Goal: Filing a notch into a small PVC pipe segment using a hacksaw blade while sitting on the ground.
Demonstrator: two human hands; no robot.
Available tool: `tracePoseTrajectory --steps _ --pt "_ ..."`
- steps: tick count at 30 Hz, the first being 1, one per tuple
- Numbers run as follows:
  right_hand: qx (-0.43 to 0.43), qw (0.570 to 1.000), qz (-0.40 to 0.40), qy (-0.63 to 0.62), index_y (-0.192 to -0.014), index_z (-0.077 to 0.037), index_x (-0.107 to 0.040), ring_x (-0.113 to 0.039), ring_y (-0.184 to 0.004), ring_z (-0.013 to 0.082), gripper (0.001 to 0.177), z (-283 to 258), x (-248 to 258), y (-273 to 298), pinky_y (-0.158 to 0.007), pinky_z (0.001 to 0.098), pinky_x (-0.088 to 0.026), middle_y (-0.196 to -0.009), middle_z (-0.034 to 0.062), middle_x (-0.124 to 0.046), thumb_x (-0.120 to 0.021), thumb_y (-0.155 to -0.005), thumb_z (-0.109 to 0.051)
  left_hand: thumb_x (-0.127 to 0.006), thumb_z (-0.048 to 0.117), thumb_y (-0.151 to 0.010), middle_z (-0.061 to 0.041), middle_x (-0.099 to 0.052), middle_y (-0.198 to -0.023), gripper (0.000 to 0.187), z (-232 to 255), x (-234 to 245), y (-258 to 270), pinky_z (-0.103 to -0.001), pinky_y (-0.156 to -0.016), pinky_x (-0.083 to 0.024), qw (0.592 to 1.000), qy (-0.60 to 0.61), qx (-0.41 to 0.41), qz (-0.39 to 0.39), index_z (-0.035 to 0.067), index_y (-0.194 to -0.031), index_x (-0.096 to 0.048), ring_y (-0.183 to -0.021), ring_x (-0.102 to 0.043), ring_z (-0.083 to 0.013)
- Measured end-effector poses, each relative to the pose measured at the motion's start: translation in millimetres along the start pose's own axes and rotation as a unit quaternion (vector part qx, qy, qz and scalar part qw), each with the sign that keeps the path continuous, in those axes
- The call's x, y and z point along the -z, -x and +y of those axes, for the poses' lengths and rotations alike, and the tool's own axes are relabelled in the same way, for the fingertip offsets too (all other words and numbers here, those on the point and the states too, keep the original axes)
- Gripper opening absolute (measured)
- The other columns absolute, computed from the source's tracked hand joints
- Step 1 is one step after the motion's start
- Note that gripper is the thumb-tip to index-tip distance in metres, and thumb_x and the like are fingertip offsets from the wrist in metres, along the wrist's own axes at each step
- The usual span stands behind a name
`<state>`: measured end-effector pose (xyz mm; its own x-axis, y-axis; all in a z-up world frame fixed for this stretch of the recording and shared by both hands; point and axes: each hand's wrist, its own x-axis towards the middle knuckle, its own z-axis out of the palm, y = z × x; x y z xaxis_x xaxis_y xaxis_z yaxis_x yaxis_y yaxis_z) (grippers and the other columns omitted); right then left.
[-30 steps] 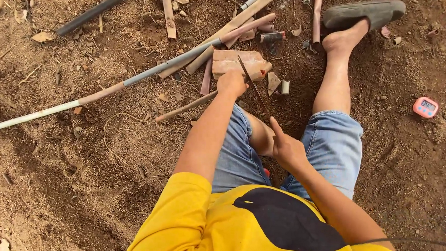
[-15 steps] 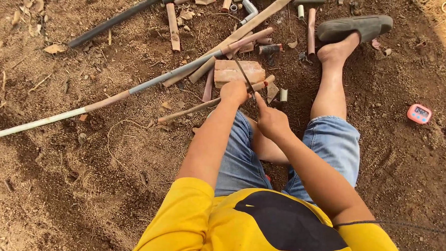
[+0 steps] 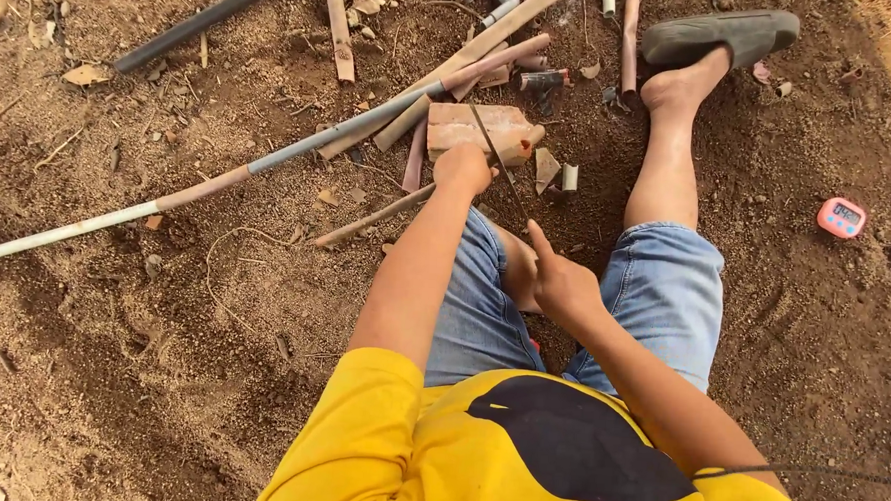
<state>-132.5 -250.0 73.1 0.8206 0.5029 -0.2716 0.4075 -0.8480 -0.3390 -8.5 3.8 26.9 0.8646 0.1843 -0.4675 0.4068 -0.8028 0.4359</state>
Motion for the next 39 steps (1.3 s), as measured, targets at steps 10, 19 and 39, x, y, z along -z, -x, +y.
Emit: tracePoseTrajectory --steps 10,19,39 --pt "-0.012 1.0 0.014 -0.007 -0.173 -0.029 -0.027 -0.074 -0.075 0.0469 0.071 21 -6 6 -0.066 0.06 -0.053 -0.077 0.0241 -0.073 -0.044 -0.105 -0.021 -0.071 0.026 -0.096 -0.019 -0.08 -0.097 0.029 -6 -21 -19 -0.05 -0.095 -0.063 0.998 -0.03 -0.042 0.032 0.002 -0.103 -0.083 -0.103 -0.079 -0.0384" --pt "-0.095 0.913 0.0 -0.396 -0.165 -0.039 -0.048 -0.065 -0.13 0.0398 0.053 7 -6 -74 -0.107 0.0551 -0.05 -0.143 0.0165 -0.067 -0.048 -0.112 -0.032 -0.066 0.042 -0.094 -0.017 -0.077 -0.124 0.045 -13 -18 -21 -0.053 -0.106 -0.057 1.0 -0.01 -0.008 0.013 0.009 -0.122 -0.077 -0.124 -0.072 -0.0375" --pt "-0.195 0.728 0.018 -0.658 -0.161 -0.02 -0.051 -0.031 -0.05 0.0043 0.049 -4 13 -53 -0.045 0.021 -0.022 -0.068 -0.0024 -0.043 -0.054 -0.113 -0.028 -0.064 0.035 -0.098 -0.021 -0.078 -0.097 0.039 23 4 24 -0.05 -0.088 -0.062 0.993 -0.022 -0.112 -0.007 0.0 -0.104 -0.078 -0.102 -0.078 -0.0398"
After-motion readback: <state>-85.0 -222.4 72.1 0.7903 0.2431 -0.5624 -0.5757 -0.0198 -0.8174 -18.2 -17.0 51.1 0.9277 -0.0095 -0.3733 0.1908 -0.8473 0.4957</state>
